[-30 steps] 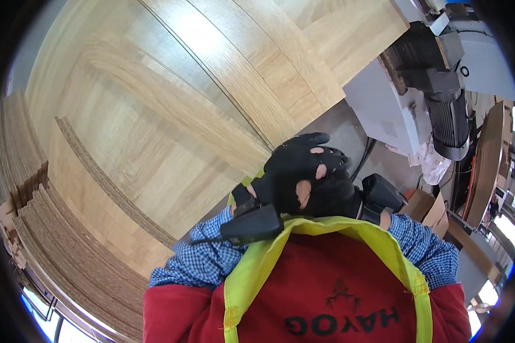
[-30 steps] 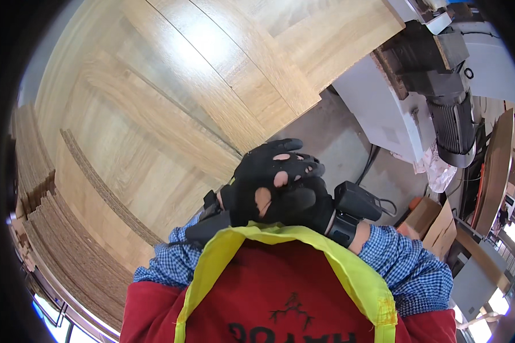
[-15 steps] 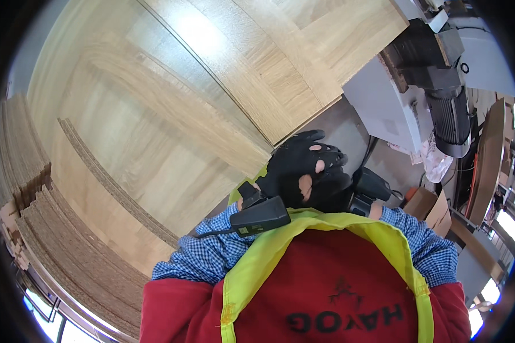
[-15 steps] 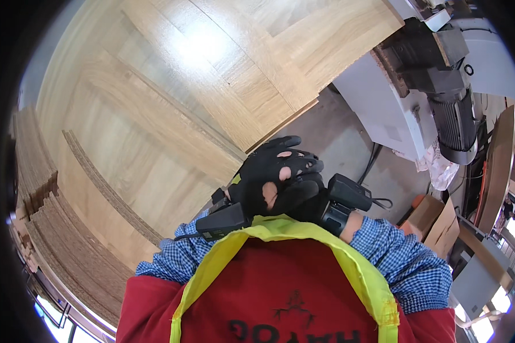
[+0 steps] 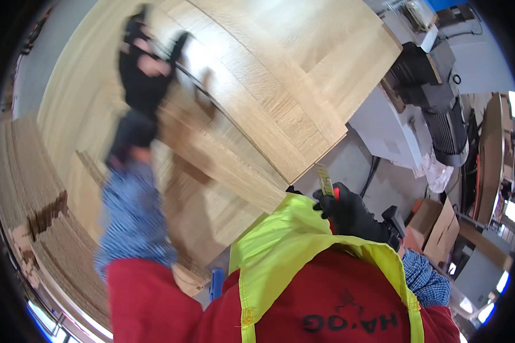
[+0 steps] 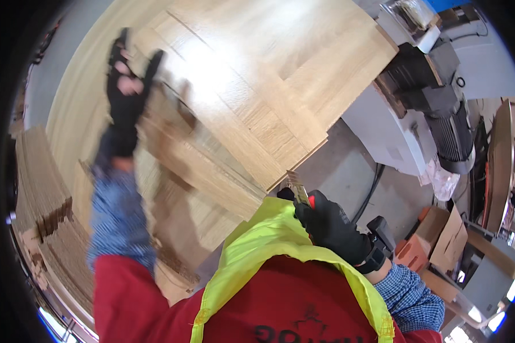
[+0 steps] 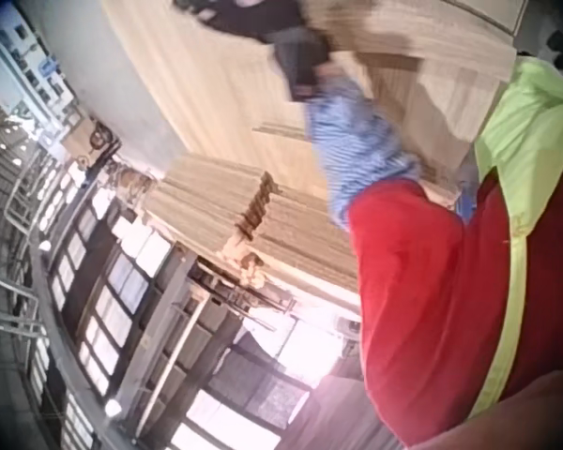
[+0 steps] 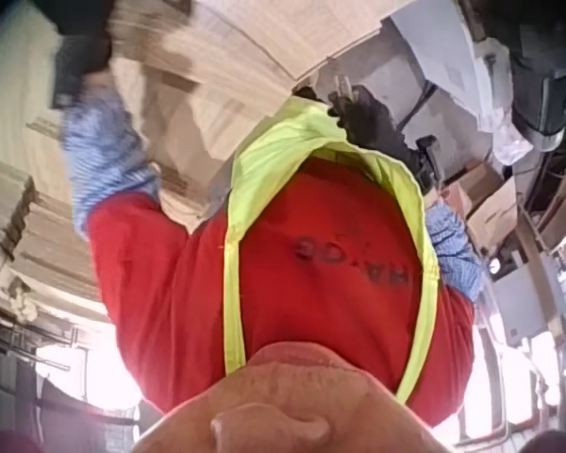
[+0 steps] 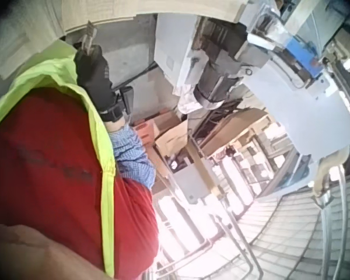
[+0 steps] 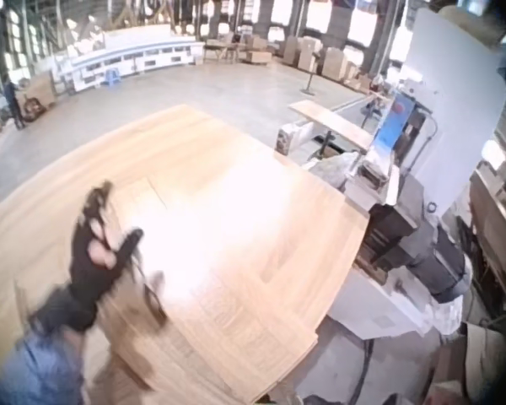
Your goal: The recorder uses a utility knife to trim and separate wooden planks on a workbench in a factory setting.
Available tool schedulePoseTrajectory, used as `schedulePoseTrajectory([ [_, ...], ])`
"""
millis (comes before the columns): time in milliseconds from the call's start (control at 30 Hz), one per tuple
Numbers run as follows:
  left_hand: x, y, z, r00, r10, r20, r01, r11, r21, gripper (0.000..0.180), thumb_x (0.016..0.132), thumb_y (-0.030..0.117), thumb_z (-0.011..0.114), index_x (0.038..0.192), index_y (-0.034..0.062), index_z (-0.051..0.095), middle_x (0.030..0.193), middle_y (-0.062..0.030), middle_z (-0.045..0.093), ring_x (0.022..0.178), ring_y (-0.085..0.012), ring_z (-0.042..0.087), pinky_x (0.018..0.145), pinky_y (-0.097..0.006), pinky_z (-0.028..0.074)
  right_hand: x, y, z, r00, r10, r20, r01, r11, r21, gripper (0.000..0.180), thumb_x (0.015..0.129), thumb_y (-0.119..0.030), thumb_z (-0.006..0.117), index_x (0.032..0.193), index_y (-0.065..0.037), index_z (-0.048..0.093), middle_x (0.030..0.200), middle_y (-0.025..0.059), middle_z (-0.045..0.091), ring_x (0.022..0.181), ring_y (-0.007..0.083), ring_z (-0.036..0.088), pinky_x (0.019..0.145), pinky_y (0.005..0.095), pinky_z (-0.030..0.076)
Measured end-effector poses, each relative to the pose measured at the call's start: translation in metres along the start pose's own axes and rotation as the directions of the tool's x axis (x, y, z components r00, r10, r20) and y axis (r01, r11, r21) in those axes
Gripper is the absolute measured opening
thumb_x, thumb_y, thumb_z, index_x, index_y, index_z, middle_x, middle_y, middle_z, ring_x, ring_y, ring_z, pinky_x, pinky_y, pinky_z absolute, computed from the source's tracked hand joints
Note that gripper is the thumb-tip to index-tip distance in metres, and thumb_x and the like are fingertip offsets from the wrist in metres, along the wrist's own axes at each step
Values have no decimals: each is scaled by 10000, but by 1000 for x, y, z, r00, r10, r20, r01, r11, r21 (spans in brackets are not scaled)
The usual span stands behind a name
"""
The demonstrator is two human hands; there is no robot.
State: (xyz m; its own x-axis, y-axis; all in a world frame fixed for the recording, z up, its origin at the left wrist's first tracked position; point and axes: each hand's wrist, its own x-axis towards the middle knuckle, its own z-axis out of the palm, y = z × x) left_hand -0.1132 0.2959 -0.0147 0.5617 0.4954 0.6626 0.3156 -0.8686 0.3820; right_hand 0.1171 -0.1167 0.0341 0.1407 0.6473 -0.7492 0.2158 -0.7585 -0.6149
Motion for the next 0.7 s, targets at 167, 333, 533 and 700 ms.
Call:
schedulePoseTrajectory([
  [167,60,-148,-12,731,-589,344,566,805,176,769,782,405,782,1394,60,471,1336,-148,478,1295,-224,412,1079,-289,320,19,-38,15,907,-382,-177,418,772,478,182,970,-231,576,937,-58,532,702,-6,491,698,89,457,629,281,414],
  [333,69,-134,-5,595,-529,605,617,783,78,679,821,318,767,1378,55,483,1318,-56,497,1282,-170,411,1068,-278,311,20,-53,7,945,-233,-231,264,958,112,239,976,-264,551,854,-63,509,670,-17,450,649,71,419,588,291,402],
  [533,40,-94,-38,625,-606,491,665,744,71,751,795,294,794,1405,33,441,1371,-131,501,1298,-196,439,1083,-312,335,19,-45,-19,990,-89,-113,114,963,245,225,946,-258,580,907,-49,507,650,40,533,542,146,536,517,331,447],
  [700,34,-66,-55,887,-364,285,381,924,-7,500,907,110,647,1376,37,488,1481,-131,396,1310,-204,435,1092,-317,340,16,-23,-46,748,-663,-16,390,459,-798,243,852,-194,654,992,-45,522,631,82,572,500,265,576,440,374,444],
])
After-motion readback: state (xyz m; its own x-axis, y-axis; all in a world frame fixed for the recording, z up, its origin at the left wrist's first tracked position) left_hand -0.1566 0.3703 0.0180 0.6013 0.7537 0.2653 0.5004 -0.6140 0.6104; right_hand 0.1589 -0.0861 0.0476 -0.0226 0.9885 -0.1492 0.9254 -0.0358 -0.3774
